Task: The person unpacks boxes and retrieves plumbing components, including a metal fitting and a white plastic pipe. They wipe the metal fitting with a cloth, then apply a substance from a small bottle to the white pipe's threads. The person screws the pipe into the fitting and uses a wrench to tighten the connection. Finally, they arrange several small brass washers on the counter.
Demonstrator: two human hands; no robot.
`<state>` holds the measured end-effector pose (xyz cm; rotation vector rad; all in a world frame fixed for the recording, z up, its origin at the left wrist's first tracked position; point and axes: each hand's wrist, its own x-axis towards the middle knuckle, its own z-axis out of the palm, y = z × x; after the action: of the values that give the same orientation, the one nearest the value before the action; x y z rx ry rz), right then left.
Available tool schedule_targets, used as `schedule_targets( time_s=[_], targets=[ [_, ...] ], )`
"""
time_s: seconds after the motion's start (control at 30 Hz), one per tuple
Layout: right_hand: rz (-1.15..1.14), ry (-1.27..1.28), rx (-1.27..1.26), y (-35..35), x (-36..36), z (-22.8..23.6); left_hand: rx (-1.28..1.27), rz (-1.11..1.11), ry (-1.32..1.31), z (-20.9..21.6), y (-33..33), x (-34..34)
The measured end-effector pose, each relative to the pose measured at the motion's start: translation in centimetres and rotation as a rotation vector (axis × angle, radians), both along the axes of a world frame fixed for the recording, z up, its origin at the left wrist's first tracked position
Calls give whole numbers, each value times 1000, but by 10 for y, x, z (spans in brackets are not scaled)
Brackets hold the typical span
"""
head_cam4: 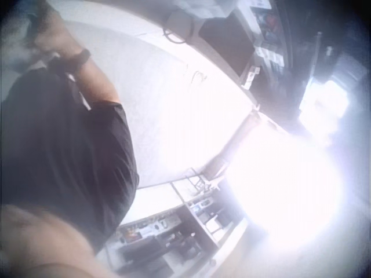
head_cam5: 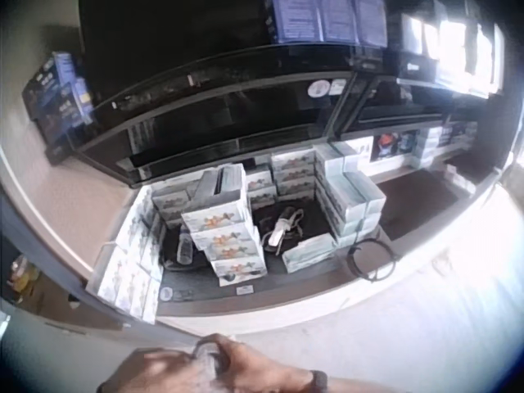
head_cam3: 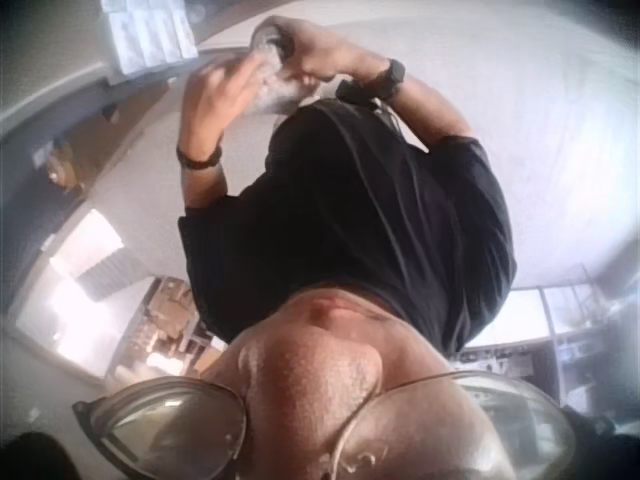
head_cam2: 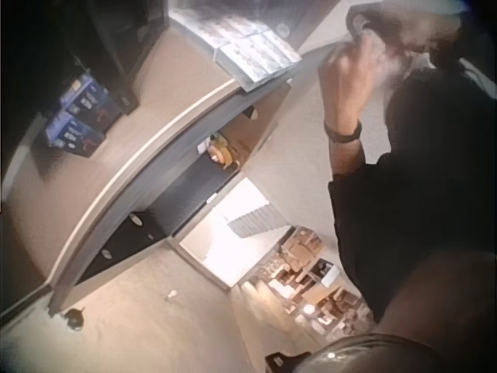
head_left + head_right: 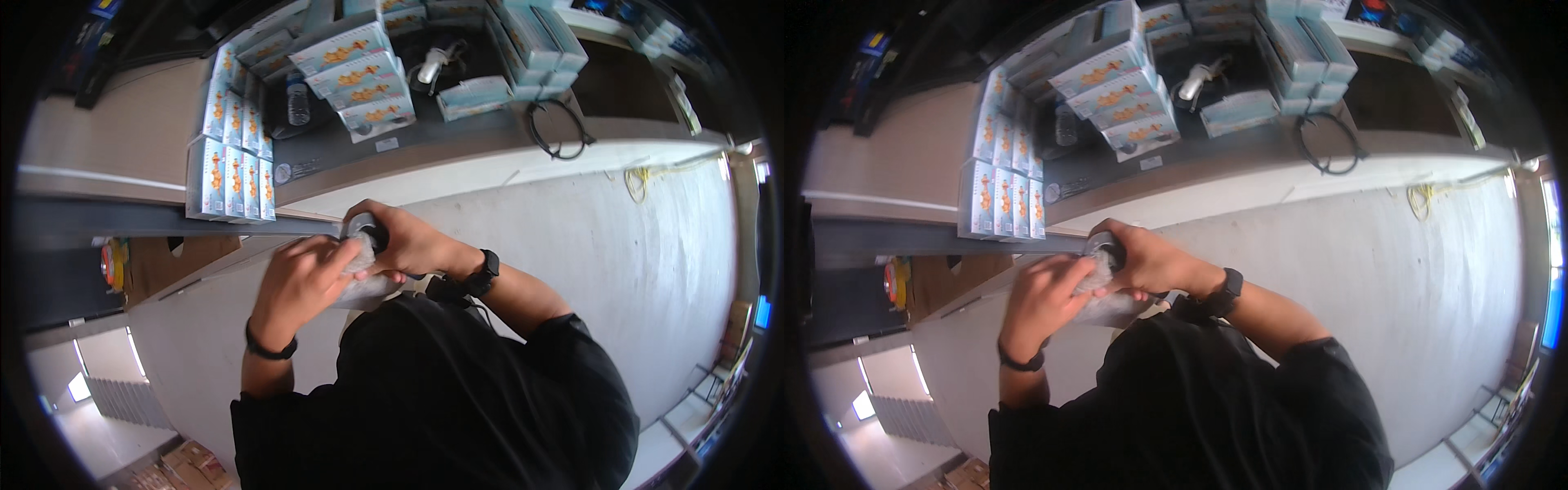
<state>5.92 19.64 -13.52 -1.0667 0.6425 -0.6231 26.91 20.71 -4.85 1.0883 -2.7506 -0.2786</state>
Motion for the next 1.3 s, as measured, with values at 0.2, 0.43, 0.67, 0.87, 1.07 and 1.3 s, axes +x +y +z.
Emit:
schedule_targets(
  time_s=[0.2,0.43,0.67,0.87,1.07,1.3],
  targets=[
    [-242,246,-133,19,-1,-33,-823,-205,319,128,78,50],
    [-554,880,-93,54,-69,-165,-840,-616,147,163,70,68],
    [-893,829,234,135,-89,-216,-787,-652,82,169,79,125],
    [-1006,745,488,174,-68,-238,-779,-691,72,169,84,179],
    [-1024,814,472,191,-22,-223,-765,-726,99,160,89,237],
    [-1186,848,603,233,-4,-250,-751,-778,172,138,85,300]
  ],
)
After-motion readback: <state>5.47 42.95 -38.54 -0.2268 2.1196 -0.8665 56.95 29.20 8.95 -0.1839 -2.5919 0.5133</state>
